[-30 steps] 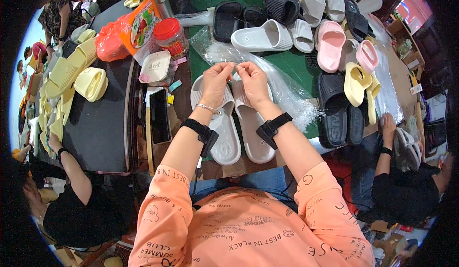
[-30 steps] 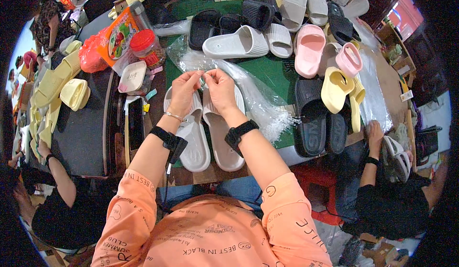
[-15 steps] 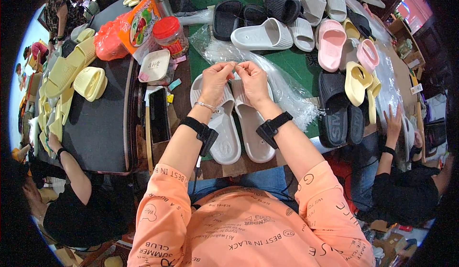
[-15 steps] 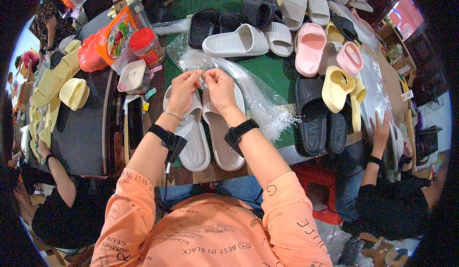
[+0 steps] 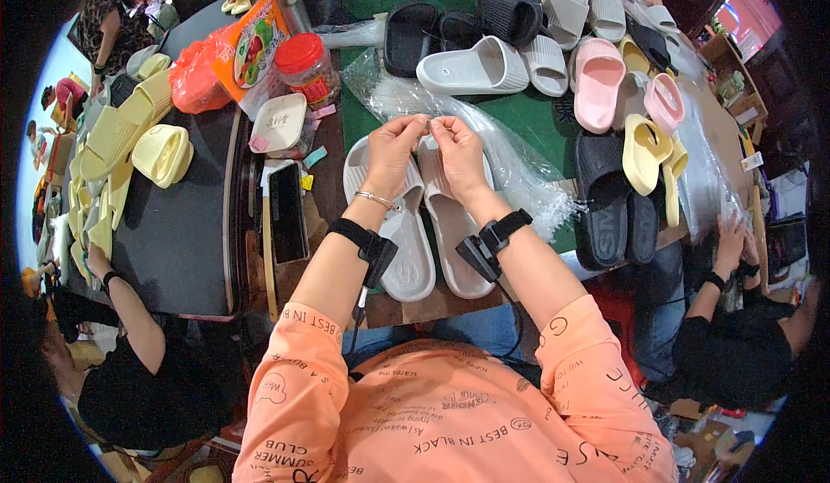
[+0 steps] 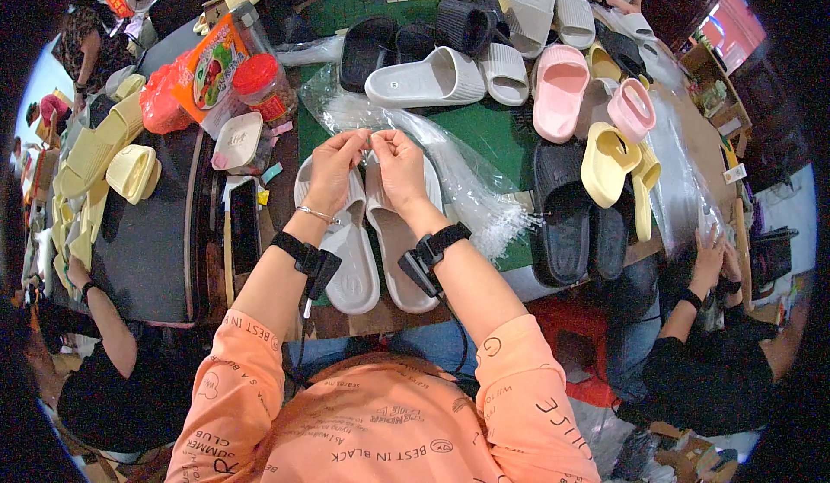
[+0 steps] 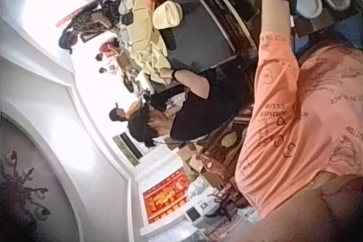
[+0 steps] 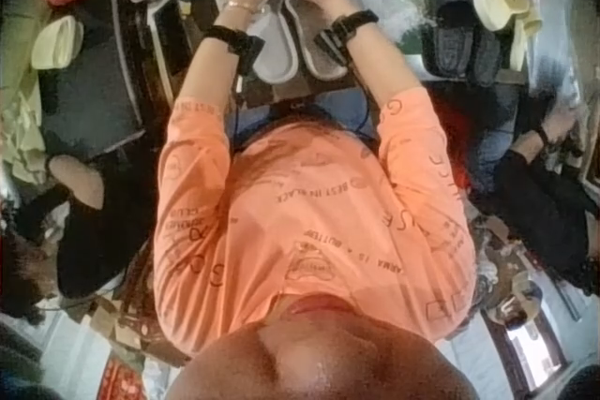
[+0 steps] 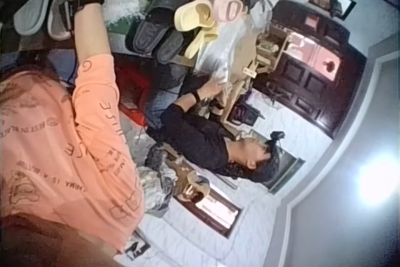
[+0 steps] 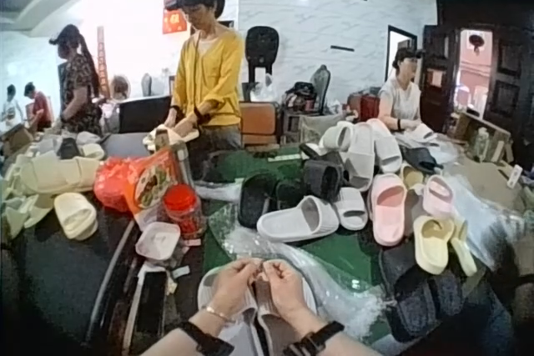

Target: The recorder is tagging and sorting various colors of plastic slide sandals at a shared workbench.

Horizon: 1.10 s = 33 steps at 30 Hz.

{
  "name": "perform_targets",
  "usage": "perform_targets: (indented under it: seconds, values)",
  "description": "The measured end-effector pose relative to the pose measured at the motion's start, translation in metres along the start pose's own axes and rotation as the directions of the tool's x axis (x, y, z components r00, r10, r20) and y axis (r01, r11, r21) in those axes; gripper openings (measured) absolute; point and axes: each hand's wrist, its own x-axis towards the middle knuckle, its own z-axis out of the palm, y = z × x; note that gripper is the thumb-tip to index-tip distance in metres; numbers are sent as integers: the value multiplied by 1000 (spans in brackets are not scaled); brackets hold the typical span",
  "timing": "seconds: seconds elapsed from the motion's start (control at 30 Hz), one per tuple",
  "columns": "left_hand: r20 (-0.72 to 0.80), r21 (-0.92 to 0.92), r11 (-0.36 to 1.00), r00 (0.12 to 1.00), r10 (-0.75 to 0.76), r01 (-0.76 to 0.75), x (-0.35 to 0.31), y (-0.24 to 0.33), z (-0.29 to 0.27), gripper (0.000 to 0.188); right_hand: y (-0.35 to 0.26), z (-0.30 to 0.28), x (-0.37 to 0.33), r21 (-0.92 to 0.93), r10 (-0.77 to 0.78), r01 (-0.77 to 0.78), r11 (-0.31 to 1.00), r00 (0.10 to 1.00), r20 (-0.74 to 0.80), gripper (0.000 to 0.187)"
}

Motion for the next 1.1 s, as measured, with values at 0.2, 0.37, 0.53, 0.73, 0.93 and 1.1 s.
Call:
perform_targets:
  seconds: [0.2,0.37,0.53,0.73,0.93,1.1]
  values:
    - [20,36,999,1000,-6,5,4,2,6,16,0,-9,7,-84,22,-20,996,1000,20,10]
    - [54,185,983,998,-26,15,7,6,7,21,-16,-5,2,-54,64,-65,996,998,-24,13]
    - [48,108,993,997,-60,54,-1,3,-7,17,-2,1,-3,143,137,-145,979,989,61,9]
    - [65,128,992,998,7,-15,-6,8,-2,19,-14,1,-2,-55,47,-44,998,996,71,13]
    - [212,885,253,822,529,-391,-28,25,-23,40,-40,-17,-14,-768,-378,435,470,886,270,30]
    - [194,978,-11,898,396,-207,-103,61,-76,60,-117,-35,-82,-864,346,133,485,878,330,24]
